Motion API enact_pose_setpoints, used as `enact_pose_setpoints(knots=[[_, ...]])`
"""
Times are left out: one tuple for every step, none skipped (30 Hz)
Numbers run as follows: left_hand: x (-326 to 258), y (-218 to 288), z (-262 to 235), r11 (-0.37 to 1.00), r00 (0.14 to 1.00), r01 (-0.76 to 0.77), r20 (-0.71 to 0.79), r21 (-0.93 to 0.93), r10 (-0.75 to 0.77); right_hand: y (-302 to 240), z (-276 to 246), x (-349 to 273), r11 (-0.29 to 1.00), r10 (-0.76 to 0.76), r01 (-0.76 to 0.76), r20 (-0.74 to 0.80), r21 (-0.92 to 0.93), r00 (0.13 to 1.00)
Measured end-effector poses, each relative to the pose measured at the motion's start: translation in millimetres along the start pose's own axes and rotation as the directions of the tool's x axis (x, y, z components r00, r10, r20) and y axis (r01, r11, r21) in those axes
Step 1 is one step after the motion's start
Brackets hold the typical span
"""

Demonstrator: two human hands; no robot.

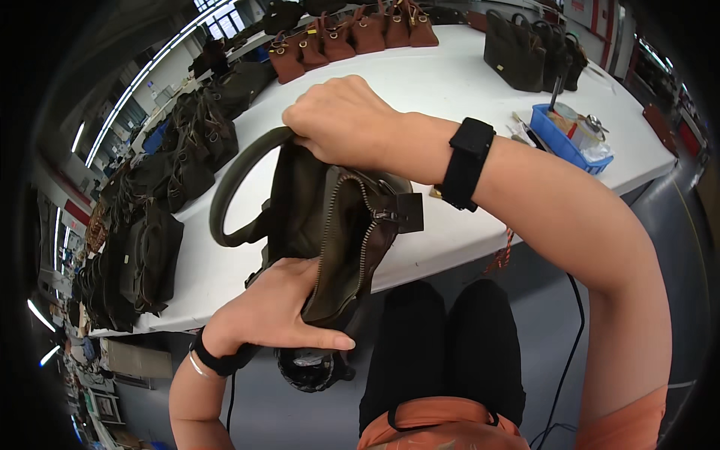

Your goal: The person applies a small yellow block to the zipper area and corners of a dark green canvas bag. They then inspect the bag's exterior and interior, checking the handles and lining before placing the finished bag on a stack of similar items.

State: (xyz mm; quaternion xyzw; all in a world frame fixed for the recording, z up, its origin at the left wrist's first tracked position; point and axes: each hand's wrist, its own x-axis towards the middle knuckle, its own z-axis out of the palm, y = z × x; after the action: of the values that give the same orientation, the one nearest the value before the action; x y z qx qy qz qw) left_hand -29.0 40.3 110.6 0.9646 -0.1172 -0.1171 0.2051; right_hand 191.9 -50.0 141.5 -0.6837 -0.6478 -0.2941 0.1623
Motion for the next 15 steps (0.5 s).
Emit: enact_pose_setpoints(knots=[[0,0,4,1.0,1.0,0.002,-0.024,0.005,-0.002,-2,-1,-1,1.0,0.005,-0.005,-0.006,0.008,1.0],[-4,0,8,1.0,0.998,0.013,-0.054,0.012,-0.013,-5,-1,0,1.0,0.003,-0.003,-0.017,0.021,1.0],[-6,-1,11,1.0,0.996,0.023,-0.084,0.019,-0.021,-8,0,1,0.999,0.001,0.0,-0.028,0.033,1.0],[-6,-2,14,1.0,0.996,0.018,-0.093,-0.007,-0.018,-10,-1,0,0.999,-0.013,0.014,-0.032,0.035,0.999],[-6,-3,15,0.999,0.996,0.038,-0.085,-0.035,-0.041,-10,-2,1,0.999,-0.017,0.018,-0.035,0.041,0.999],[-7,-3,15,0.996,0.995,0.058,-0.077,-0.063,-0.063,-10,-3,2,0.999,-0.02,0.022,-0.037,0.046,0.999],[-7,-5,15,0.993,0.994,0.077,-0.068,-0.092,-0.083,-10,-4,1,0.998,-0.024,0.025,-0.038,0.05,0.999],[-6,-6,14,0.992,0.996,0.071,-0.046,-0.107,-0.077,-9,-5,0,0.998,-0.03,0.033,-0.048,0.052,0.998],[-6,-8,12,0.99,0.997,0.065,-0.023,-0.123,-0.068,-7,-5,-1,0.998,-0.036,0.039,-0.057,0.054,0.998],[-5,-11,10,0.989,0.998,0.058,-0.001,-0.139,-0.059,-6,-7,-4,0.997,-0.042,0.046,-0.065,0.054,0.997],[-9,-14,8,0.941,0.996,0.081,-0.013,-0.329,-0.09,-10,-7,-3,0.996,-0.067,0.07,-0.062,0.049,0.996],[-13,-18,7,0.857,0.992,0.095,-0.02,-0.507,-0.122,-14,-7,-4,0.995,-0.09,0.093,-0.059,0.044,0.994],[-15,-22,7,0.739,0.988,0.099,-0.024,-0.666,-0.154,-19,-8,-6,0.992,-0.114,0.116,-0.056,0.039,0.992],[-12,-32,14,0.76,0.962,0.091,-0.141,-0.643,-0.235,-24,-7,-8,0.99,-0.139,0.141,-0.061,0.021,0.988],[-5,-31,21,0.89,0.911,0.168,-0.278,-0.424,-0.304,-26,-9,-10,0.989,-0.139,0.141,-0.058,0.033,0.989]])
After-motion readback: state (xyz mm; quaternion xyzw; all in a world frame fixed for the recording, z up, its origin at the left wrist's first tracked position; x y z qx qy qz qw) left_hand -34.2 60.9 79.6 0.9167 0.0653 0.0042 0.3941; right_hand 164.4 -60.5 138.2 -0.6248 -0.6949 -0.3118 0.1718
